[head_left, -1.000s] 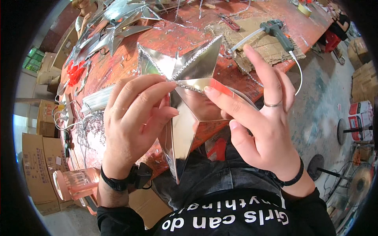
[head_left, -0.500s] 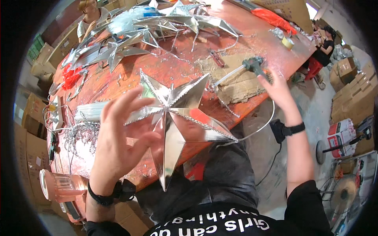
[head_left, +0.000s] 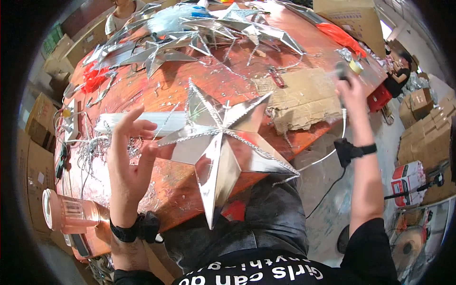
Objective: The person decorates a silver star-shaped ornament by applying hot glue and attaching a beaded chain along its edges. They repeatedly pick up the glue gun, apply glue to a point, and press the chain into place, working around the star's perimeter.
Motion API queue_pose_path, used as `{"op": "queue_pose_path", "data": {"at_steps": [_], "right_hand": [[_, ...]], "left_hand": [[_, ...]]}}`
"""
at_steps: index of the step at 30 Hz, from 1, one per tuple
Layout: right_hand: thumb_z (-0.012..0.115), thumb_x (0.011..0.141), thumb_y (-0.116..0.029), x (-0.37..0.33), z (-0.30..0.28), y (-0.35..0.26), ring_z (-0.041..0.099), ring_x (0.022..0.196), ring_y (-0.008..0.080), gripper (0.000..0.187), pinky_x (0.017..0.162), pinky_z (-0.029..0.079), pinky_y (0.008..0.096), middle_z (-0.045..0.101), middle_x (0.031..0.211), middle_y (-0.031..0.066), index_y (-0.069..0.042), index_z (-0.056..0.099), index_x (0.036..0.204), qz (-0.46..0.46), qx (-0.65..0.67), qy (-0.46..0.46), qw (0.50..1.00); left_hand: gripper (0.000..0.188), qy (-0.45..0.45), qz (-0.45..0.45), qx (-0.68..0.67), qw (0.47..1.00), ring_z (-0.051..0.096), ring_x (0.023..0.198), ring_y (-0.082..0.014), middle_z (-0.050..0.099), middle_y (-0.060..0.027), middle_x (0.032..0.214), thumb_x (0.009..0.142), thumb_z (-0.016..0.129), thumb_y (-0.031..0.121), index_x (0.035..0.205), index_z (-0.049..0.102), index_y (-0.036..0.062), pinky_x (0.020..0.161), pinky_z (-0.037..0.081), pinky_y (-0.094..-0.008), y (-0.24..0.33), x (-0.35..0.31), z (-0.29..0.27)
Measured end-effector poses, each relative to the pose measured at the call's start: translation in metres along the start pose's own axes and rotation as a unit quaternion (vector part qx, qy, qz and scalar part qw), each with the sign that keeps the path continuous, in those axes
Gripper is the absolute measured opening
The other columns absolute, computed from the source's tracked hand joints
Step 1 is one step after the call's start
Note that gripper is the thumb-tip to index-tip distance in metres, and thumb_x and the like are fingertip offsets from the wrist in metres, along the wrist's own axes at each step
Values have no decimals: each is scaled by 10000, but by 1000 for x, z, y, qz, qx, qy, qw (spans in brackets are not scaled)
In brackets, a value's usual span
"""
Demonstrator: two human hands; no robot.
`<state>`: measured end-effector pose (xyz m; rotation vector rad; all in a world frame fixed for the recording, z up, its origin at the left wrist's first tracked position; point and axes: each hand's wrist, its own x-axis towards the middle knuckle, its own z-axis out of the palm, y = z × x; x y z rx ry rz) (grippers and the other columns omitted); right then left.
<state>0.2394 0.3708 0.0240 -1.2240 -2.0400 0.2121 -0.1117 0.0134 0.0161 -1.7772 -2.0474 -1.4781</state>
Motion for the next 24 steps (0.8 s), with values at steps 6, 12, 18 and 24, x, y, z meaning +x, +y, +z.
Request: {"op": "queue_pose_path", "data": {"at_steps": [6, 12, 18, 24], "right_hand": [[531, 954, -264, -42, -36, -99, 603, 1038, 245, 351, 910, 488, 413, 624, 1076, 130, 12, 543, 1169, 60, 523, -23, 850], [550, 891, -510, -110, -42, -112, 649, 896, 232, 563, 829, 515, 388, 651, 984, 119, 27, 594, 1053, -32, 417, -125, 900], [603, 768, -656, -119, -28, -178, 651, 839, 253, 680, 767, 501, 346, 658, 868, 156, 20, 621, 839, -194, 183, -210, 940], [557, 630, -777, -122, -25, -180, 646, 767, 242, 818, 710, 484, 325, 656, 816, 123, 16, 619, 819, -161, 192, -198, 947]], "left_hand": [[544, -6, -11, 7, 1000, 577, 935, -180, 608, -94, 1028, 936, 588, 371, 1325, 458, 14, 898, 450, -354, -4, -5, -7], [545, -20, -26, 0, 999, 616, 882, -222, 635, -104, 983, 804, 734, 132, 1302, 521, 72, 797, 498, -368, 5, -3, 10], [533, -83, 39, 89, 992, 663, 890, -204, 600, -111, 1041, 892, 663, 250, 1339, 471, 31, 805, 521, -324, 4, -6, 2], [539, -72, 56, 112, 990, 663, 890, -195, 604, -113, 1043, 906, 657, 271, 1346, 472, 22, 810, 508, -318, 8, -6, 0]]}}
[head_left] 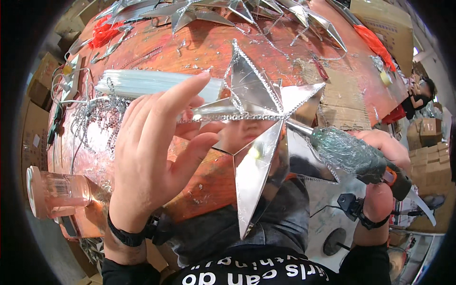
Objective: The person decorates a silver star-shaped ornament by applying hot glue and attaching a beaded chain along its edges. They repeatedly pick up the glue gun, apply glue to a point, and press the chain into place, working around the star's perimeter.
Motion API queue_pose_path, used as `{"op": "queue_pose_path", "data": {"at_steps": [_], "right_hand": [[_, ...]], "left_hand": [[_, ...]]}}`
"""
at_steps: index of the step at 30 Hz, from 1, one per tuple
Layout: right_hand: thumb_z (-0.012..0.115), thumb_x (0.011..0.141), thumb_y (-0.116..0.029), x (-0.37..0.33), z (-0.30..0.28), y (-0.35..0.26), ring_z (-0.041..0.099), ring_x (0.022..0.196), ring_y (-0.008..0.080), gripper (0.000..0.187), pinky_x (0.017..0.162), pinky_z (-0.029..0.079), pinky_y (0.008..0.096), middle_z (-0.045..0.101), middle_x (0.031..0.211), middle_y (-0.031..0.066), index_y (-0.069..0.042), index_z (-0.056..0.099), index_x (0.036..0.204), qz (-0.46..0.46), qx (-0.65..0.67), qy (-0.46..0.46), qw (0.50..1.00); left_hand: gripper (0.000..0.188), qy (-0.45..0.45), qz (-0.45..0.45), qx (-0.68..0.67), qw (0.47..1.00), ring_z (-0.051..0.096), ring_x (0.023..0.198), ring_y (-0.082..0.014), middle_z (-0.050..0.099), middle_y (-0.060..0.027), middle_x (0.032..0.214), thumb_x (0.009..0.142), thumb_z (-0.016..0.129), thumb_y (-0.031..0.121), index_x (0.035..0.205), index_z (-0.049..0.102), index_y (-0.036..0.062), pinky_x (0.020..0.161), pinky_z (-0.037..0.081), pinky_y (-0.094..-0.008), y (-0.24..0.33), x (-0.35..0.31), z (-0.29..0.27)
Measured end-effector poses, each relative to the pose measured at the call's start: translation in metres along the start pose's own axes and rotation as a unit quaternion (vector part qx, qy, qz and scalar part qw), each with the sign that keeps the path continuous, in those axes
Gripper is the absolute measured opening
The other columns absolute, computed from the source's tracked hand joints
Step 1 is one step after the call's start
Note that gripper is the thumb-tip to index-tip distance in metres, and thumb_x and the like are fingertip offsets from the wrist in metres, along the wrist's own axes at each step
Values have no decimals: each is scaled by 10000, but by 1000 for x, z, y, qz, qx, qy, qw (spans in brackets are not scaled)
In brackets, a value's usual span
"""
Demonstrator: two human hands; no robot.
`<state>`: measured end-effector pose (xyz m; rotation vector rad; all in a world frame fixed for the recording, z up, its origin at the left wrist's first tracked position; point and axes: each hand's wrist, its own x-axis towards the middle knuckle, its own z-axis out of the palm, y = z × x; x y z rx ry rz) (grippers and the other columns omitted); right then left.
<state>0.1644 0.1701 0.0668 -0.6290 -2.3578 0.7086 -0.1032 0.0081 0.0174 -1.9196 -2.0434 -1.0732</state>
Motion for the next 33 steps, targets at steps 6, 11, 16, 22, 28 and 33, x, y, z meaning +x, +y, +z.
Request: {"op": "queue_pose_path", "data": {"at_steps": [6, 11, 16, 22, 28, 33], "right_hand": [[535, 526, -874, 1, 2, 4, 633, 725, 193, 943, 654, 473, 289, 652, 792, 87, 12, 633, 832, 35, -40, 19, 998], [544, 518, -861, 2, 1, 6, 625, 718, 169, 932, 644, 469, 274, 650, 793, 75, 8, 639, 839, 40, -8, 14, 999], [533, 506, -872, 1, 2, 6, 623, 727, 172, 937, 654, 464, 275, 648, 796, 74, 5, 635, 818, 30, -1, 7, 1000], [514, 506, -890, -3, 1, 10, 611, 726, 168, 949, 649, 456, 273, 637, 789, 74, 2, 629, 808, 36, -21, -3, 999], [521, 509, -892, -1, 7, 5, 600, 698, 162, 941, 627, 445, 265, 627, 776, 65, -4, 624, 803, 59, 26, 47, 997], [518, 516, -893, -2, 8, 8, 596, 681, 163, 929, 610, 436, 268, 615, 757, 57, -9, 620, 783, 53, 16, 37, 998]], "left_hand": [[540, 4, 22, 14, 1000, 624, 918, -201, 621, -112, 1019, 885, 680, 249, 1340, 491, 28, 838, 486, -341, 3, 2, -2], [538, -4, 4, -1, 1000, 618, 932, -210, 629, -117, 1033, 886, 678, 251, 1337, 493, 24, 843, 487, -338, 5, 3, -2], [539, 0, 27, 19, 999, 619, 938, -212, 631, -116, 1038, 886, 677, 254, 1336, 492, 21, 852, 485, -340, 3, 3, -3], [540, -7, 36, 25, 999, 640, 927, -207, 624, -116, 1042, 905, 656, 278, 1344, 479, 19, 849, 492, -336, 3, 3, -2], [549, -19, -2, 4, 1000, 661, 917, -205, 616, -116, 1044, 910, 648, 285, 1353, 465, 19, 855, 493, -339, 6, 1, -2], [544, -13, 32, 36, 999, 632, 939, -206, 627, -111, 1043, 897, 659, 280, 1344, 483, 25, 865, 477, -341, 3, 3, -2]]}}
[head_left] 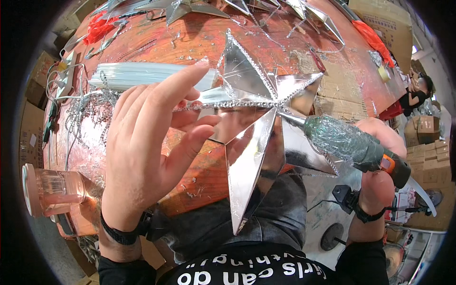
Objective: The person decorates a silver star-shaped ornament by applying hot glue and attaching a beaded chain along its edges. They repeatedly pick up the glue gun, apply glue to a point, and press the chain into place, working around the star's perimeter.
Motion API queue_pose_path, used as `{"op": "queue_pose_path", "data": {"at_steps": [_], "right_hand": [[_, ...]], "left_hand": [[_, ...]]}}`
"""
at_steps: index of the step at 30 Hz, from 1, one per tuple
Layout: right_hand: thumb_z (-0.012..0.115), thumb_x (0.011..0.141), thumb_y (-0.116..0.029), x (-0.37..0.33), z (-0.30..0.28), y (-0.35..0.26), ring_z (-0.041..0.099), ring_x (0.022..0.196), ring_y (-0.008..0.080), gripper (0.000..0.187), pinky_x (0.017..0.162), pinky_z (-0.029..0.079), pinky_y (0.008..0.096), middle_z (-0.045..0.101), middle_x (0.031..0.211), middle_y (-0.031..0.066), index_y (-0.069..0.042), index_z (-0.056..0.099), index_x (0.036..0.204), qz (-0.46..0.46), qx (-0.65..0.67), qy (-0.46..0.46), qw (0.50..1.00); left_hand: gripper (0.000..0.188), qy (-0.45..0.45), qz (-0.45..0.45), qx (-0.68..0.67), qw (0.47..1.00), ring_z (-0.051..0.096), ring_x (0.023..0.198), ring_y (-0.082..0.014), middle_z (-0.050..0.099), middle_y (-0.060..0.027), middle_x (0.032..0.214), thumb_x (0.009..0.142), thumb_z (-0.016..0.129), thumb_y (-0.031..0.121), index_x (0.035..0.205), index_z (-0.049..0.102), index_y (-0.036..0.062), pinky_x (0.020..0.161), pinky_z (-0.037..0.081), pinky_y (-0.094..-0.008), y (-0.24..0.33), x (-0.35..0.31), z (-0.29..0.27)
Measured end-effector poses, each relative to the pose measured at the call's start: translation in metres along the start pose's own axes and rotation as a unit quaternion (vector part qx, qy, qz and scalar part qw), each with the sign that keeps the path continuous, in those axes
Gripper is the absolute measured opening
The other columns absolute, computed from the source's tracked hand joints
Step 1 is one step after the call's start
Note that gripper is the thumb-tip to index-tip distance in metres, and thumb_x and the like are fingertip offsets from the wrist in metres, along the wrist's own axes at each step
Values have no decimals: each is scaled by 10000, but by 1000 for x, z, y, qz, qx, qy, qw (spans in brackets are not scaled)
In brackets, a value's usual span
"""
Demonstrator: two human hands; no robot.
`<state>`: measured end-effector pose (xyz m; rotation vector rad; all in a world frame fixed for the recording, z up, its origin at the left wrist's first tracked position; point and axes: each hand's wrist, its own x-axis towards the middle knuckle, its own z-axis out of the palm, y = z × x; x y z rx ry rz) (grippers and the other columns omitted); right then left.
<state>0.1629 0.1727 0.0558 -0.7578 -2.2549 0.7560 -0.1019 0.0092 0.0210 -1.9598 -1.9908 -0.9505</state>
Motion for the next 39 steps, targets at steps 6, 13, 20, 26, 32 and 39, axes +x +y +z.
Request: {"op": "queue_pose_path", "data": {"at_steps": [6, 13, 20, 26, 32, 39], "right_hand": [[503, 541, -883, 0, -5, -2, 596, 652, 212, 893, 605, 441, 308, 607, 727, 67, -21, 608, 746, -58, -32, -61, 996], [551, 702, -813, 4, -6, 8, 648, 746, 267, 794, 787, 498, 408, 658, 784, 102, -30, 609, 820, -225, -31, -86, 970], [616, 797, -620, 1, -11, 1, 654, 761, 274, 588, 787, 495, 421, 669, 804, 98, -33, 617, 830, -211, -23, -109, 971], [687, 725, -548, 1, -10, -1, 632, 713, 256, 523, 729, 480, 388, 658, 781, 83, -38, 612, 813, -207, -1, -130, 970], [636, 607, -799, -8, -2, -3, 581, 667, 222, 784, 683, 437, 358, 622, 739, 53, -37, 597, 785, -193, 29, -104, 975], [521, 487, -946, -3, -2, -7, 504, 623, 219, 973, 640, 388, 354, 537, 673, 33, -14, 577, 759, -238, 0, -134, 962]], "left_hand": [[539, 2, 4, 12, 1000, 618, 952, -216, 635, -105, 1037, 876, 679, 245, 1336, 497, 31, 868, 466, -337, 1, 1, 1], [529, -5, -3, -14, 1000, 643, 933, -215, 635, -100, 1034, 865, 687, 173, 1336, 495, 31, 871, 470, -337, 0, 1, 2], [554, -19, -38, -75, 996, 680, 906, -191, 609, -118, 1062, 843, 678, 41, 1355, 466, 26, 812, 534, -300, 0, -3, 4], [586, -26, -46, -112, 992, 672, 917, -193, 586, -124, 1074, 820, 672, -28, 1362, 456, 32, 793, 574, -299, -1, -3, 8], [578, -21, -34, -103, 994, 651, 923, -185, 593, -120, 1053, 813, 685, -19, 1348, 473, 27, 791, 584, -308, -1, -2, 5], [599, -17, -12, -46, 999, 603, 915, -170, 620, -89, 1008, 781, 733, 43, 1334, 504, 42, 782, 539, -298, 0, 0, 4]]}}
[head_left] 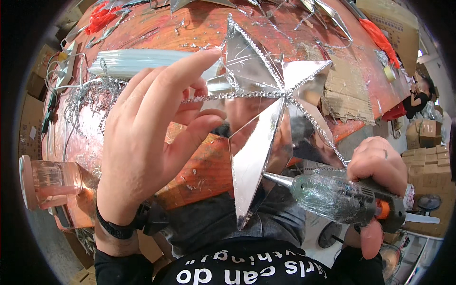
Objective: The person decorates a silver star-shaped ornament by applying hot glue and attaching a beaded chain along its edges. They repeatedly pick up the glue gun, apply glue to a point, and press the chain into place, working around the star's perimeter.
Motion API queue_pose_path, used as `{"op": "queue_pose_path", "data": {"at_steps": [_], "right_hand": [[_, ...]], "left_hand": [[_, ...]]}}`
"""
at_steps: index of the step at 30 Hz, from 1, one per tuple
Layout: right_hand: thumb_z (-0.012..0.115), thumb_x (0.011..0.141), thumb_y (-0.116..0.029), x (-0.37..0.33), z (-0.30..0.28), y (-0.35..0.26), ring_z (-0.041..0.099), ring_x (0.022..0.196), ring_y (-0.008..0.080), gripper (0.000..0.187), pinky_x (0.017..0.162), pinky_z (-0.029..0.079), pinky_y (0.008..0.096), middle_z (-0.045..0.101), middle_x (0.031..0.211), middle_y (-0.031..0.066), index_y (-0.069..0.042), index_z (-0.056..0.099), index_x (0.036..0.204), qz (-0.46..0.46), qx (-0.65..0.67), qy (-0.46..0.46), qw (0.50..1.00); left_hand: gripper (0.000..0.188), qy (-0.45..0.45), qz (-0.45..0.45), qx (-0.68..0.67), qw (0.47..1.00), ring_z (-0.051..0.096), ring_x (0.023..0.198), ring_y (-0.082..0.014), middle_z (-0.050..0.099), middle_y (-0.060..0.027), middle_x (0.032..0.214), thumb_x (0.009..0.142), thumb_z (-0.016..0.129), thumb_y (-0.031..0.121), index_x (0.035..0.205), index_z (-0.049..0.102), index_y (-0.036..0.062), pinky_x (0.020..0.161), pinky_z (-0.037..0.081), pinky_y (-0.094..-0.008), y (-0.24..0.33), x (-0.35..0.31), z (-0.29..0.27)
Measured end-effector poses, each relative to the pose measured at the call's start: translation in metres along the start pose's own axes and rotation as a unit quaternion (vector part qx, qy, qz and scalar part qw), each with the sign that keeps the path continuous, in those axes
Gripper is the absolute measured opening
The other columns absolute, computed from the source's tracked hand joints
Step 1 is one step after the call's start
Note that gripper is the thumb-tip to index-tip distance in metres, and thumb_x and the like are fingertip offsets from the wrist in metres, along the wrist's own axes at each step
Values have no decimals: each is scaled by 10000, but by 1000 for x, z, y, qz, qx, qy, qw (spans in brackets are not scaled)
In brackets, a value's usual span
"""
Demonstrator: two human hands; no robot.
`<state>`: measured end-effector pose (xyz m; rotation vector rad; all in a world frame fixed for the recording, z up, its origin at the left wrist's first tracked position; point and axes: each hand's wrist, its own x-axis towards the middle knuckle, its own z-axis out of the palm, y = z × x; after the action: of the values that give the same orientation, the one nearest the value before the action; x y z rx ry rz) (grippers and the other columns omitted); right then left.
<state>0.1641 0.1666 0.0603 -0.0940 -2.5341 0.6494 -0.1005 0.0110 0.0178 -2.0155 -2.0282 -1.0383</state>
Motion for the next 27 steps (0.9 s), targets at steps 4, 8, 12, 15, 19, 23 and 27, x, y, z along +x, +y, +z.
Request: {"op": "queue_pose_path", "data": {"at_steps": [4, 8, 12, 15, 19, 23, 27], "right_hand": [[539, 530, -904, -4, -3, -15, 565, 662, 231, 888, 698, 447, 380, 581, 683, 42, -37, 582, 719, 37, -42, -2, 998], [685, 604, -722, -7, 8, -21, 646, 739, 229, 638, 789, 500, 406, 669, 753, 48, -95, 621, 706, 33, -78, 49, 995], [540, 712, -775, -12, 0, -20, 658, 748, 245, 708, 850, 494, 480, 659, 720, 71, -69, 582, 676, 31, -77, -5, 997], [505, 737, -788, -14, -2, -28, 656, 741, 246, 731, 863, 493, 497, 653, 703, 75, -64, 573, 669, 74, -86, -4, 994], [601, 662, -483, -13, 3, -28, 644, 747, 214, 372, 832, 514, 440, 650, 692, 22, -111, 610, 653, 92, -88, 14, 992], [593, 664, -518, -17, 2, -25, 623, 706, 209, 416, 800, 511, 427, 627, 656, 18, -104, 597, 631, 81, -76, 10, 994], [560, 779, -683, -24, -2, -21, 598, 643, 214, 625, 771, 497, 433, 591, 614, 35, -77, 561, 627, 66, -74, 4, 995]], "left_hand": [[618, -1, 14, 7, 1000, 579, 894, -158, 624, -75, 1003, 772, 751, 85, 1338, 505, 49, 779, 518, -292, 0, 2, -1], [612, -3, -17, -16, 1000, 567, 886, -149, 620, -69, 1011, 784, 747, 100, 1342, 501, 55, 766, 535, -276, 4, 2, -1], [611, 3, -24, -20, 999, 563, 881, -145, 616, -65, 1017, 792, 743, 105, 1348, 493, 60, 756, 546, -265, 0, -5, 3], [618, 10, -18, -37, 999, 560, 869, -141, 624, -60, 1010, 791, 747, 118, 1350, 491, 63, 744, 522, -259, 0, -1, 5], [626, 14, 3, -5, 1000, 548, 840, -127, 642, -44, 983, 784, 758, 158, 1347, 498, 69, 702, 451, -250, 0, -2, 2], [629, 22, 15, 0, 1000, 524, 803, -115, 650, -30, 964, 780, 763, 190, 1341, 506, 70, 684, 400, -247, -2, -3, 3], [624, 23, 17, 3, 1000, 512, 779, -114, 651, -27, 955, 776, 763, 183, 1336, 512, 69, 682, 395, -245, -1, 1, 4]]}}
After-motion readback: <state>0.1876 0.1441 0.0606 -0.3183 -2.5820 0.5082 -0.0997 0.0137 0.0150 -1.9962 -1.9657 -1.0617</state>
